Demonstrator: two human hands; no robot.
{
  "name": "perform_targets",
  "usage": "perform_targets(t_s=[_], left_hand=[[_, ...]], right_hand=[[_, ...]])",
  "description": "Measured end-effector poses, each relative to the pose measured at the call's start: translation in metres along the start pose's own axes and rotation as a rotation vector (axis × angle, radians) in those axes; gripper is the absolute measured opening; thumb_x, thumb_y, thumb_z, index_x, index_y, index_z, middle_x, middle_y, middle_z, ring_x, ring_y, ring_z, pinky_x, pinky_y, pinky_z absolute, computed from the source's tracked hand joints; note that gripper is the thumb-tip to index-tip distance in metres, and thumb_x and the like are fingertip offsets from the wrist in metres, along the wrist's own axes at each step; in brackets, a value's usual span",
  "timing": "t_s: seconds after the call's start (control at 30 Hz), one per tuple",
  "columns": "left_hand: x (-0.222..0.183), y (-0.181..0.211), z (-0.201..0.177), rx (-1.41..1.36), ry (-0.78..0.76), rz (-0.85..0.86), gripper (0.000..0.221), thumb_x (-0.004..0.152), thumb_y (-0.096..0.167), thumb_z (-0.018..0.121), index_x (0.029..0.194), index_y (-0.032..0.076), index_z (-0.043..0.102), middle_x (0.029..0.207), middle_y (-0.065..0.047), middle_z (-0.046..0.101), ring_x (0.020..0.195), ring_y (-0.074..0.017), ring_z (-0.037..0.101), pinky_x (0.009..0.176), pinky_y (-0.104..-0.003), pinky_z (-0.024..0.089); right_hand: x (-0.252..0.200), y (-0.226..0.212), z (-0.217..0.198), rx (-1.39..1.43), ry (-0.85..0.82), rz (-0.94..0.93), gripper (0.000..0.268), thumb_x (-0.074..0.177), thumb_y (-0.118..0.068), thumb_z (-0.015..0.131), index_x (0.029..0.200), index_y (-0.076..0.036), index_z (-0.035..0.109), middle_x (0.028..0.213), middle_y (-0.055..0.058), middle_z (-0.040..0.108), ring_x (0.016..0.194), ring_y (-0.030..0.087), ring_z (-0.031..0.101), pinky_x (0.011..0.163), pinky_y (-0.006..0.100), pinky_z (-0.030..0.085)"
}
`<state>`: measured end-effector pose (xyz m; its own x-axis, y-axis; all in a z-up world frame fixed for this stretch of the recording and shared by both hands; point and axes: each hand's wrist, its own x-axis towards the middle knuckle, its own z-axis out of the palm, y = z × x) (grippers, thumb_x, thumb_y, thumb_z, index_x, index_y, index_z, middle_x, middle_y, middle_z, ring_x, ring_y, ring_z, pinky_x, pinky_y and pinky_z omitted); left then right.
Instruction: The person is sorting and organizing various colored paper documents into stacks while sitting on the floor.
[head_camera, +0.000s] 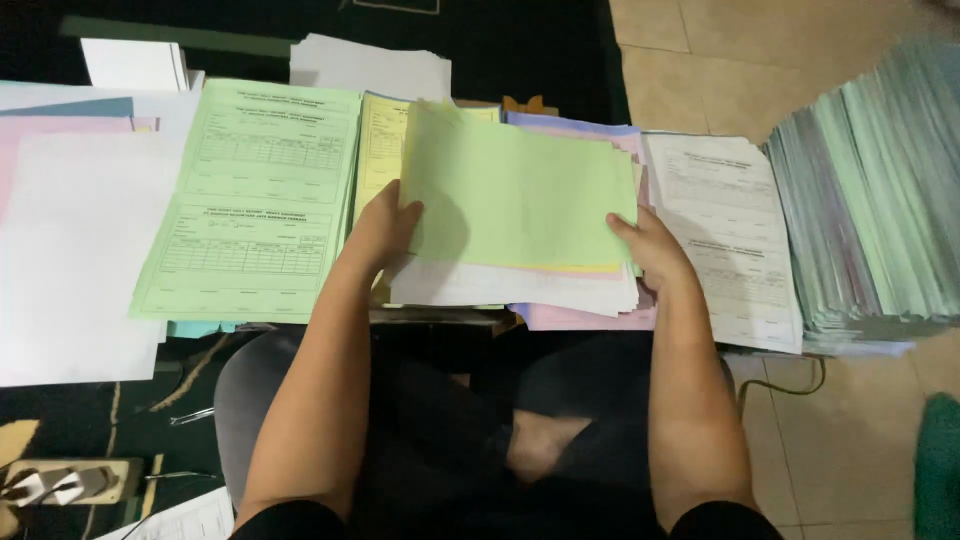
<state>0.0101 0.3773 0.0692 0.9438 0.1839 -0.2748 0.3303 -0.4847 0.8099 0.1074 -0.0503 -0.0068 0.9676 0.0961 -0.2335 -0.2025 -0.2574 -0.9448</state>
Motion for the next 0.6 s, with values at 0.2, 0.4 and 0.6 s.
perform_targets(t_s=[0.2, 0.4, 0.6], left_hand=[[-0.017, -0.004, -0.009, -0.661, -0.313, 0.245, 0.087, 0.082, -0.009, 0.051, 0.164, 0.013, 0.031, 0.150, -0.024, 0.051, 0.121, -0.0420, 0.059, 0.098, -0.054, 0.056], [0.006, -0.024, 0.000, -0.366, -0.096, -0.079, 0.074, 0.096, 0.034, 0.068, 0.152, -0.006, 0.041, 0.134, -0.040, 0.058, 0.123, -0.0570, 0.058, 0.100, -0.075, 0.042], [-0.003, -0.015, -0.007, -0.006, -0.022, -0.111, 0.063, 0.099, 0.043, 0.064, 0.150, 0.008, 0.050, 0.131, -0.026, 0.065, 0.124, -0.0452, 0.062, 0.104, -0.066, 0.046]], right_hand=[[-0.024, 0.034, -0.018, 0.668, -0.353, -0.002, 0.068, 0.090, 0.006, 0.050, 0.151, -0.024, 0.048, 0.128, 0.012, 0.068, 0.108, 0.032, 0.069, 0.095, 0.056, 0.054], [-0.047, -0.002, 0.010, 0.250, 0.000, 0.020, 0.048, 0.105, -0.030, 0.066, 0.143, -0.003, 0.054, 0.120, 0.020, 0.069, 0.098, 0.028, 0.071, 0.086, 0.049, 0.059], [-0.087, -0.053, 0.022, -0.264, 0.043, -0.077, 0.032, 0.094, -0.030, 0.072, 0.106, 0.000, 0.077, 0.084, 0.018, 0.073, 0.082, 0.027, 0.067, 0.074, 0.042, 0.052]])
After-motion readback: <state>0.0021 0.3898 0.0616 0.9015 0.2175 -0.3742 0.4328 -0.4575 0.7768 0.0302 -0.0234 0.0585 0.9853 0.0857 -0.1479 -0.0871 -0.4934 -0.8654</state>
